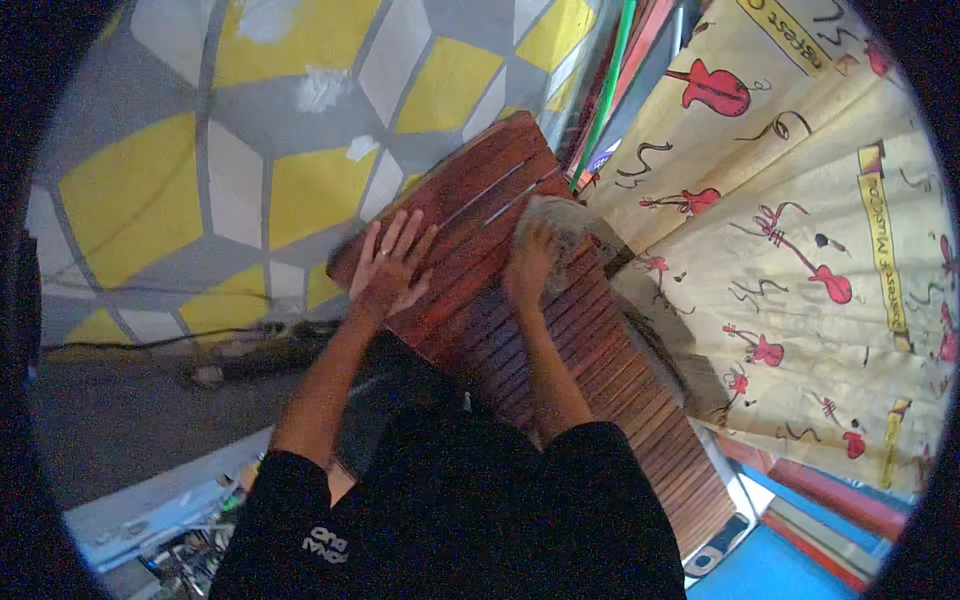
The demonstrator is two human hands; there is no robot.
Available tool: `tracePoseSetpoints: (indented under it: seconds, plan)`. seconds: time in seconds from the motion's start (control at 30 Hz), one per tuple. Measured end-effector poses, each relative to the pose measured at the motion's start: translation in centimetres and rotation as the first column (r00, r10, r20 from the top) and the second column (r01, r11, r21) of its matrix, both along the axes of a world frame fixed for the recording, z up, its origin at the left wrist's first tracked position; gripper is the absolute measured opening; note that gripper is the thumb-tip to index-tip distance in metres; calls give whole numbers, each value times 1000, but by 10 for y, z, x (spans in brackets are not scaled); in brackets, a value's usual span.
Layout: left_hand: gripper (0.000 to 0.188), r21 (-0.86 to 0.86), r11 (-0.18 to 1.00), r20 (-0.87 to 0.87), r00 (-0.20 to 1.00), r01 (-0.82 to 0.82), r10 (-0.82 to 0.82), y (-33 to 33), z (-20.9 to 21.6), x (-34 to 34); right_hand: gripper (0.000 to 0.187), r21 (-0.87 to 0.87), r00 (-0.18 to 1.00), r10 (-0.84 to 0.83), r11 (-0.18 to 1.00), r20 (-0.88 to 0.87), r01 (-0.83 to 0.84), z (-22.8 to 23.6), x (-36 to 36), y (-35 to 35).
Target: The person wipes a curved wooden slatted surface with a cloth, moving methodically along the slats. The person uses one hand to stabilize the surface while the other hand scrubs with the cloth.
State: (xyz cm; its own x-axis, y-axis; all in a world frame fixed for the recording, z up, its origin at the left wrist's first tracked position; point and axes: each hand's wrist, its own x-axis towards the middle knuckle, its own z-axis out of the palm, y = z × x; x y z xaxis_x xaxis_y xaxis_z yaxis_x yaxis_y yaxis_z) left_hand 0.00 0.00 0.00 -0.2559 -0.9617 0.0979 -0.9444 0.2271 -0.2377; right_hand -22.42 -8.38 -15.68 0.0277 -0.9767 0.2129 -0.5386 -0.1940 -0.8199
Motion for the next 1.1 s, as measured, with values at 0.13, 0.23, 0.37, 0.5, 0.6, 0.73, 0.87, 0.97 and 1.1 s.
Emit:
tracePoseSetpoints:
  seconds: [0.13,0.23,0.37,0.5,0.6,0.73,0.87,0.97,1.1]
  plan:
    - [72,-48,999,-115,993,-9,3,-9,-7,-22,57,-105,965,45,992,-260,-74,-33,-50,82]
    - [73,-28,999,-133,991,25,-28,-8,4,-28,58,62,883,-117,985,-455,163,-84,-91,86]
    - [74,29,999,-77,997,-29,31,5,3,-8,58,453,919,-380,804,-107,385,-7,-37,28]
    - [74,48,999,-84,996,-21,25,0,4,-15,58,-160,978,72,982,-194,-104,-3,-16,43]
    - [73,39,999,-94,995,-23,26,4,2,-12,57,-52,908,247,958,-338,-281,-13,-25,119]
    - [71,26,999,-90,996,-26,28,-1,-4,-11,55,-55,970,-34,998,-240,22,-64,-51,132]
    - [69,38,999,-112,993,-24,28,-7,-1,-18,57,53,813,-116,983,-571,177,-56,-48,59]
    - [68,41,998,-90,995,-38,42,1,1,-14,61,-174,901,30,978,-433,-116,-25,-13,67]
    - [67,24,999,-91,995,-43,45,6,-3,-10,60,185,669,507,850,-543,-494,-14,-51,146]
